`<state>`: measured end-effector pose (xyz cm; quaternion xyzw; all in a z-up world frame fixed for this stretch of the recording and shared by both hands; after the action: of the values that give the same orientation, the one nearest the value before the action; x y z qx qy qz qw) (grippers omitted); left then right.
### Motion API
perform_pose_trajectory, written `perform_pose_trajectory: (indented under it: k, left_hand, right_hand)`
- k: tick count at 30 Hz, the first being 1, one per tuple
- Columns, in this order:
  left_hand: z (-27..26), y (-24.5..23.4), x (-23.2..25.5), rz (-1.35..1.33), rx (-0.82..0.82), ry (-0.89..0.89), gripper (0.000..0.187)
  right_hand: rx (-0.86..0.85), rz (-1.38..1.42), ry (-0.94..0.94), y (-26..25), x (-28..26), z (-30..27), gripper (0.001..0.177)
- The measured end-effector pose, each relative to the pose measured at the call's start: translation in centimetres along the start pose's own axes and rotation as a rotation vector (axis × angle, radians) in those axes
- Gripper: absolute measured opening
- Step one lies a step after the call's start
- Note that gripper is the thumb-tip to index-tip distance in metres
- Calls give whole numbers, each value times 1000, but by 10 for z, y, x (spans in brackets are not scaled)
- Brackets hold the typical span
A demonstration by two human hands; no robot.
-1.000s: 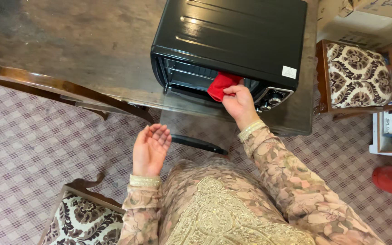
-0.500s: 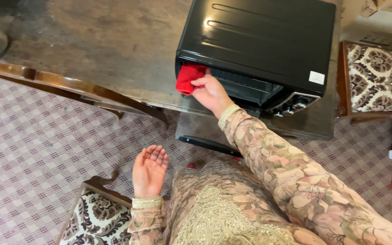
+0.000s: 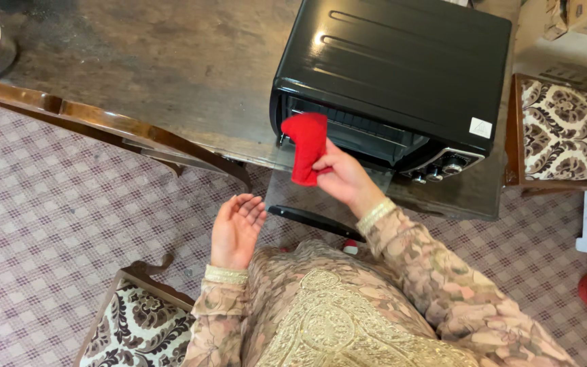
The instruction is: The person wipes the exterior of a black toaster oven with a red cloth. They clean the top, sides, and front, then open the door to wipe the glass and interior surfaces before closing it and continuing to wipe the exterior.
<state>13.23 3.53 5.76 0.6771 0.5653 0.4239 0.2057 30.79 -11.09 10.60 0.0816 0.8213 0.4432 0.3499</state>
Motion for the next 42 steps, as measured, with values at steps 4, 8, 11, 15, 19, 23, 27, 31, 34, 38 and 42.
perform_pose_trajectory:
  k: [4, 8, 11, 15, 19, 23, 27, 31, 34, 38, 42]
  left_hand:
    - [1, 47, -10, 139, -70, 14, 30]
    - [-13, 100, -21, 312, -178, 75, 28]
    - [-18, 128, -34, 419, -162, 63, 35]
    - [-36, 167, -55, 426, -301, 3, 42]
    - [-34, 181, -64, 468, -329, 135, 34]
    - [-42, 193, -64, 552, -381, 355, 23]
    - [-59, 217, -74, 697, -516, 455, 18]
    - [-63, 234, -85, 801, -608, 500, 24]
    - [-62, 244, -94, 1015, -566, 508, 33]
    - [-75, 263, -119, 1125, -698, 309, 44]
    - [-72, 272, -141, 1283, -760, 306, 24]
  right_hand:
    - [-34, 33, 27, 35, -1, -40, 79]
    - [-69, -97, 75, 59, -14, -72, 59]
    - [-70, -364, 48, 61, -29, -89, 54]
    - [7, -552, 72, 51, -41, -109, 51]
    - [35, -745, -66, 40, -62, -121, 41]
    - [60, -902, -221, 23, -89, -135, 29]
    - [39, -1076, -376, 25, -123, -159, 24]
    - [115, -1097, -358, 21, -143, -178, 29]
    - [64, -1117, -285, 21, -146, -192, 17]
    - [14, -1186, -368, 32, -159, -204, 18]
    - [20, -1212, -439, 27, -172, -214, 18]
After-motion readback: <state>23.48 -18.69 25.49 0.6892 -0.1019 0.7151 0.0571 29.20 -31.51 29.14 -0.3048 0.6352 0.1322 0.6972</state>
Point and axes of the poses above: each hand's wrist, its own z-axis towards the middle knuckle, its own y-axis out of the palm, x = y × z, the point moved 10 cm from there along z, towards the middle knuckle, and after that the axes turned 3 degrees about x, right-handed, at the moved point
